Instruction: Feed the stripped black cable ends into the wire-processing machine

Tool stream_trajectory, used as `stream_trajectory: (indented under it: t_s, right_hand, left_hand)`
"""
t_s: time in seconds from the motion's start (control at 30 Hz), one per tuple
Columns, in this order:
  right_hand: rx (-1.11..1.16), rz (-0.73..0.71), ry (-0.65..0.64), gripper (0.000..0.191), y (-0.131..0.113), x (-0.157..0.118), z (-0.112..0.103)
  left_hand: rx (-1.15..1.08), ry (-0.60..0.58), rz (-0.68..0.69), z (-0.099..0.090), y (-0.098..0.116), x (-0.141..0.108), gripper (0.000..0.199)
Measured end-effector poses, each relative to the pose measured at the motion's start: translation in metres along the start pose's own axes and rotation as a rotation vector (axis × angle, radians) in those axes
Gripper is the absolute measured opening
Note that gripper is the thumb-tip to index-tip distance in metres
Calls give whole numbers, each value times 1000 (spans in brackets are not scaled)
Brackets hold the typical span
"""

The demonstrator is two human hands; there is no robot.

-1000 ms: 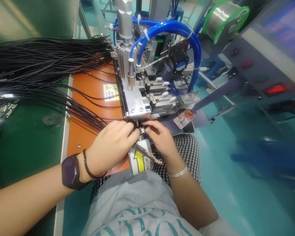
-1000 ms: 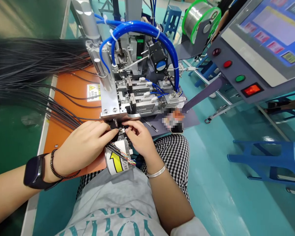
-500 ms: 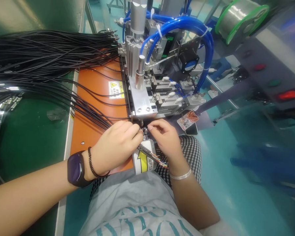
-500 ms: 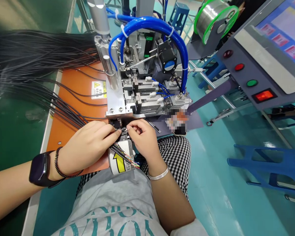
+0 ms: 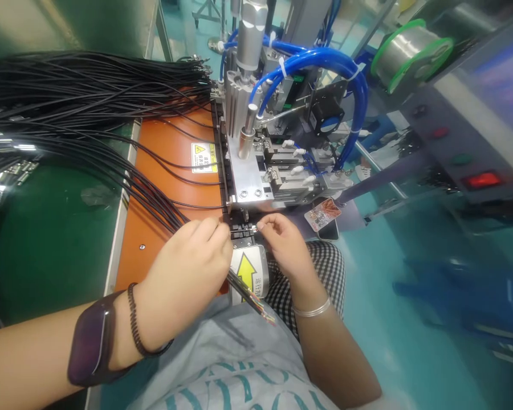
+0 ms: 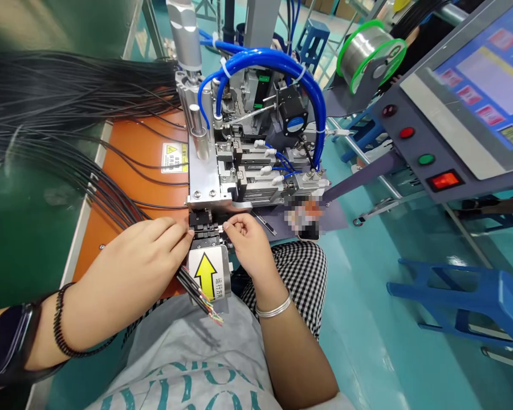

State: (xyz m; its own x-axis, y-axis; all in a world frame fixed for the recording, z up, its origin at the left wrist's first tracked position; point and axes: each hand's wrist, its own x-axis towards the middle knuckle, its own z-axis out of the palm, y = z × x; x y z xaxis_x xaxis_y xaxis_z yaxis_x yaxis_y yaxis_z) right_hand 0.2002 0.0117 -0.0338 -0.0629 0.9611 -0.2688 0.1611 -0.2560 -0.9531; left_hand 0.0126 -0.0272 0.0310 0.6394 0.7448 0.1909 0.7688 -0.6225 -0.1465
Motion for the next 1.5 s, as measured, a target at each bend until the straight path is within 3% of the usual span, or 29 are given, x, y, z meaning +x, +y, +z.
stream_trajectory:
  t_s: [0.17, 0.3, 0.4, 0.57, 0.77, 0.97, 1.07, 1.23, 1.43, 1.5]
  right_hand:
    - [-156, -219, 169, 16, 2, -17, -7]
    - [-364, -485, 34, 17, -8, -37, -15]
    - [-473, -596, -29, 21, -16, -43, -18]
    - [-521, -543, 101, 23, -12, -33, -18]
    - [-637, -604, 65, 17, -1, -18, -12]
    - [-589, -605, -7, 17, 1, -11, -10]
    - [-516, -522, 25, 13, 2, -12, -12]
    - [-472, -457, 222, 13, -8, -25, -17]
    - [-417, -522, 229, 12, -20, -40, -15]
    - [-424, -550, 169, 14, -19, -41, -12]
  left_hand:
    - [24, -6, -13, -2, 1, 0, 24]
    - [-26, -42, -24, -2, -4, 2, 18]
    - [-63, -76, -32, -3, -7, 2, 21]
    - [-72, -105, -39, -5, -6, 2, 20]
    - [-56, -103, -40, -4, -5, 2, 19]
    - [-61, -133, -50, -4, -4, 2, 18]
    - [-65, -126, -50, -2, -5, 2, 18]
    - [-83, -105, -56, -2, -9, 2, 20]
    - [-131, -113, -118, 3, -20, 3, 24]
    - [-138, -110, -149, 6, -24, 4, 27]
